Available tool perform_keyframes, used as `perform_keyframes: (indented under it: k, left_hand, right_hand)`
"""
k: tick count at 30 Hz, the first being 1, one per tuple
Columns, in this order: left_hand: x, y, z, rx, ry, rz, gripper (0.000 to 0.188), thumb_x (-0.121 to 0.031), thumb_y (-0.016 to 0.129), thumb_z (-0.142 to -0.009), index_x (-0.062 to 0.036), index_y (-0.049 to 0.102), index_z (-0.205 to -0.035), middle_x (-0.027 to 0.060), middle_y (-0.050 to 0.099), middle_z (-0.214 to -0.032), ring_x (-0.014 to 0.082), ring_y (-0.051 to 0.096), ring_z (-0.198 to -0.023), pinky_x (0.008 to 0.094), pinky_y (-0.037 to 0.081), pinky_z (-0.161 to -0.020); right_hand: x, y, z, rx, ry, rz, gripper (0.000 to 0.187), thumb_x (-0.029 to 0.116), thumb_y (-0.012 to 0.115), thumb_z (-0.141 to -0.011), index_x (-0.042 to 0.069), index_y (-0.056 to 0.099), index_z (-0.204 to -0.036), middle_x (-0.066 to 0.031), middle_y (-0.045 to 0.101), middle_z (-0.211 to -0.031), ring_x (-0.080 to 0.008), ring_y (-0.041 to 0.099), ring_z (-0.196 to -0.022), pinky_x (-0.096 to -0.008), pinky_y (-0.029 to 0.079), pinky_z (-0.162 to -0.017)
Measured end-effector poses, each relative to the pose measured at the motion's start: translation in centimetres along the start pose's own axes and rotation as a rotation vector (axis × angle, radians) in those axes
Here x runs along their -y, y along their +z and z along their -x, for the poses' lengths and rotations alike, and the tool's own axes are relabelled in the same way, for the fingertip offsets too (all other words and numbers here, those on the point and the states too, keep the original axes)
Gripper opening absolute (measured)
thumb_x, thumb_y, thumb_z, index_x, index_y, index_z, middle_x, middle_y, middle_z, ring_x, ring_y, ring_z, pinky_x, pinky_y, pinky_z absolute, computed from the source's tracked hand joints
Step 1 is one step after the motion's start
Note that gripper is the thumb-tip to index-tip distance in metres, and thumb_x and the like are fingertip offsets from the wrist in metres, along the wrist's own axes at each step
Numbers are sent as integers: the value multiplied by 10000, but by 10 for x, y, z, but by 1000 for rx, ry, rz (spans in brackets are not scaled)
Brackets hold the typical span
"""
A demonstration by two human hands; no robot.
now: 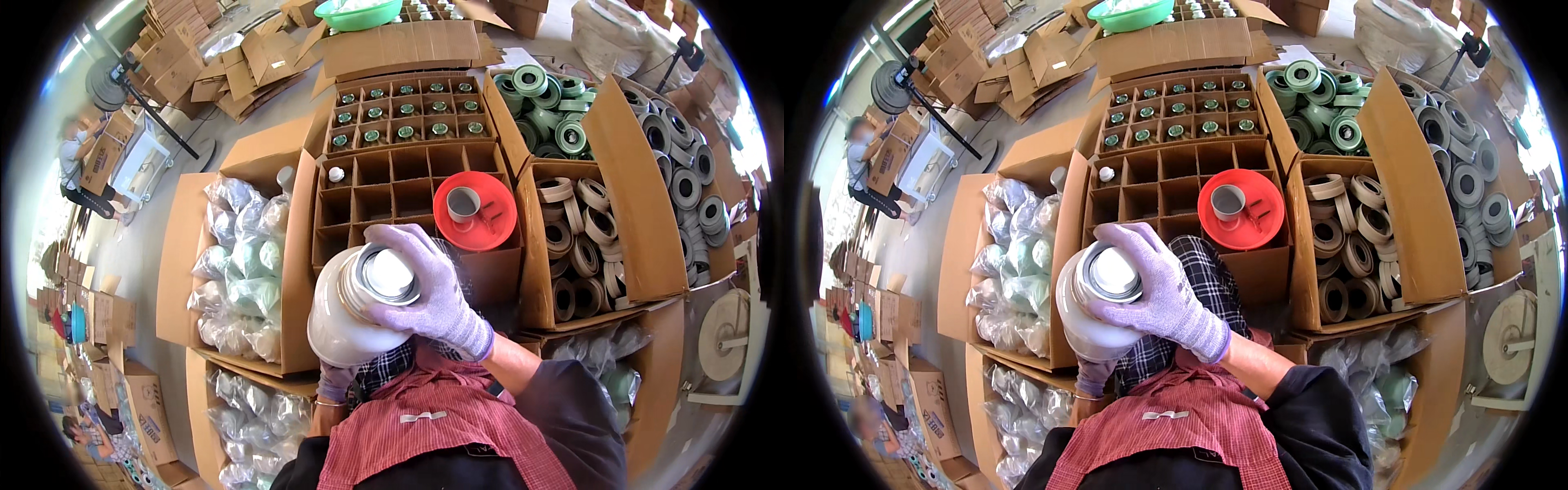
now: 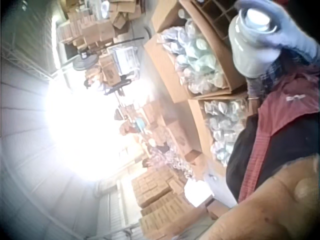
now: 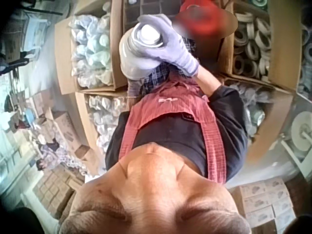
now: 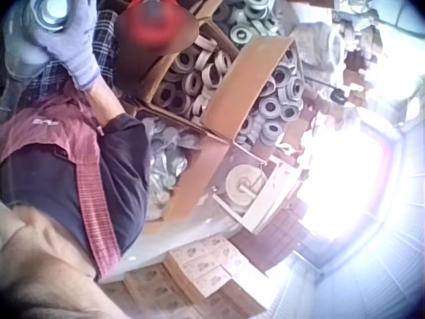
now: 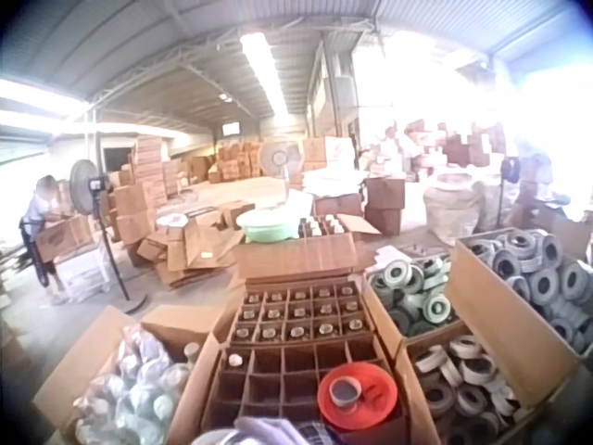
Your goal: The person assembles vacuum flasks by placing metal liners inside plastic outer shells, securing internal components, and placing the assembled units into cardboard dividers within a large shipping box.
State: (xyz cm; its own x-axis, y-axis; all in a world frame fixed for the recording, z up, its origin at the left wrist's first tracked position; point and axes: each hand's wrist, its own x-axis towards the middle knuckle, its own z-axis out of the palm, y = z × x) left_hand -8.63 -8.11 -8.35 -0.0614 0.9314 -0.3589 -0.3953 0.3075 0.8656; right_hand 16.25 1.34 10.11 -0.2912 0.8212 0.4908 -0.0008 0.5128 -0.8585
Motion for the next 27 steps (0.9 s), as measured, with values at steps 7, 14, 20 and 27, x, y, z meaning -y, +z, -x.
perform_keyframes:
  k: [7,14,20,27]
  left_hand:
    - [-77,-15,-21,1,118,-310,656,-209,763,-783,-36,498,-1358,155,631,-1169,254,610,-1103,374,479,-936]
    - [-221,88,-64,624,350,-1337,637,-216,752,-791,-36,508,-1351,161,645,-1130,257,626,-1070,369,490,-911]
    - [-131,168,-80,1057,628,-1723,436,-356,735,-746,-103,652,-1091,138,648,-973,322,657,-878,402,539,-766]
    - [-131,172,-79,995,505,-1643,414,-285,731,-734,-145,659,-1117,119,643,-952,315,641,-892,404,531,-778]
  right_hand:
    - [-30,4,27,-60,-54,-312,793,266,852,-682,21,471,-1334,-130,517,-1268,-256,503,-1223,-362,386,-1048]
    - [-73,-64,153,443,-26,286,535,203,727,-818,53,536,-1295,-171,538,-1308,-331,545,-1198,-445,407,-1044]
    - [-33,-349,63,-394,-242,1298,166,94,678,-783,27,637,-929,-169,638,-886,-350,612,-882,-422,501,-773]
    - [-121,-573,69,-772,909,1200,628,611,575,-828,23,736,-976,-266,690,-959,-400,666,-961,-452,506,-843]
